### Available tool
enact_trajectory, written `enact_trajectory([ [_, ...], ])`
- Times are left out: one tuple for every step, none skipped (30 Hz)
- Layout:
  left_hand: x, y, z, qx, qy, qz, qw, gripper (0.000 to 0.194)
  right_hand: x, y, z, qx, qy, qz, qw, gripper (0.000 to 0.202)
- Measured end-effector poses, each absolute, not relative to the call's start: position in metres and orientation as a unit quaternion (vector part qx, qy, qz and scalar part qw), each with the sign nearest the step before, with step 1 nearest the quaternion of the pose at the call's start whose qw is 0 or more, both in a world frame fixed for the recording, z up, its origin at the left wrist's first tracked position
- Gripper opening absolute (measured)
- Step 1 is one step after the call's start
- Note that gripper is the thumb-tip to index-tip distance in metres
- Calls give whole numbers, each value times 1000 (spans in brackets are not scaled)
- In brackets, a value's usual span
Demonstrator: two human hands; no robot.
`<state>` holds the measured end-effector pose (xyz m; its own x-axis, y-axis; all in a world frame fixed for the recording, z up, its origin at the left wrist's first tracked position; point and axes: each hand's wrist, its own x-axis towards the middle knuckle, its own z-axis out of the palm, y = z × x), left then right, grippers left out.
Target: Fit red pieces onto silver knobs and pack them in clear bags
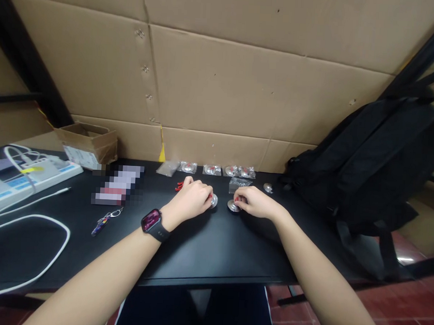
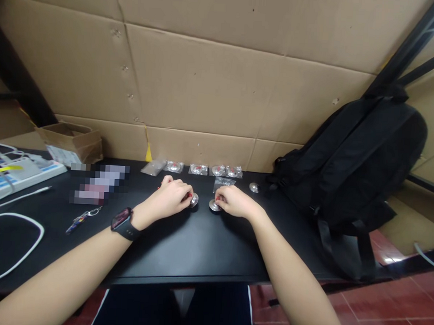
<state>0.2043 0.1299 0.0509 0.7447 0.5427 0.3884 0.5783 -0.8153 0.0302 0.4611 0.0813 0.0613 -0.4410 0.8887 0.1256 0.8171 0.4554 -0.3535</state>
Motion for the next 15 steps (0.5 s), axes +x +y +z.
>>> enact_trajectory([
  [203, 131, 51, -933, -299, -197, 39, 24, 460, 81, 62, -505, -841, 124, 151, 10],
  [203, 132, 50, -932, -296, -204, 36, 23, 460, 81, 62, -500, -843, 123, 157, 10],
  [202, 132, 50, -931, -293, -215, 40, 22, 459, 80, 62, -494, -845, 118, 165, 9],
  [202, 132, 50, -929, -289, -227, 49, 20, 458, 80, 62, -487, -848, 111, 175, 9],
  [202, 132, 50, -926, -285, -239, 61, 18, 457, 80, 62, -480, -851, 103, 186, 9],
  [202, 131, 50, -923, -283, -250, 72, 16, 456, 80, 63, -473, -853, 96, 198, 9],
  [202, 131, 50, -921, -281, -258, 83, 14, 454, 79, 63, -466, -855, 91, 209, 9],
  [202, 131, 50, -919, -279, -264, 90, 13, 452, 78, 65, -460, -856, 86, 222, 10],
  [202, 131, 50, -918, -279, -267, 94, 12, 450, 77, 67, -454, -853, 75, 245, 10],
  [203, 131, 49, -917, -278, -270, 96, 11, 447, 75, 69, -451, -844, 55, 283, 11],
  [203, 130, 49, -916, -278, -273, 97, 11, 444, 74, 72, -453, -825, 24, 337, 10],
  [204, 130, 49, -915, -277, -276, 97, 10, 441, 72, 75, -456, -793, -13, 403, 8],
  [204, 130, 50, -915, -276, -280, 96, 10, 438, 70, 78, -459, -748, -54, 476, 7],
  [205, 130, 50, -914, -273, -284, 94, 10, 435, 69, 80, -460, -695, -92, 545, 7],
  [205, 129, 52, -913, -269, -291, 92, 10, 432, 68, 82, -461, -646, -121, 597, 8],
])
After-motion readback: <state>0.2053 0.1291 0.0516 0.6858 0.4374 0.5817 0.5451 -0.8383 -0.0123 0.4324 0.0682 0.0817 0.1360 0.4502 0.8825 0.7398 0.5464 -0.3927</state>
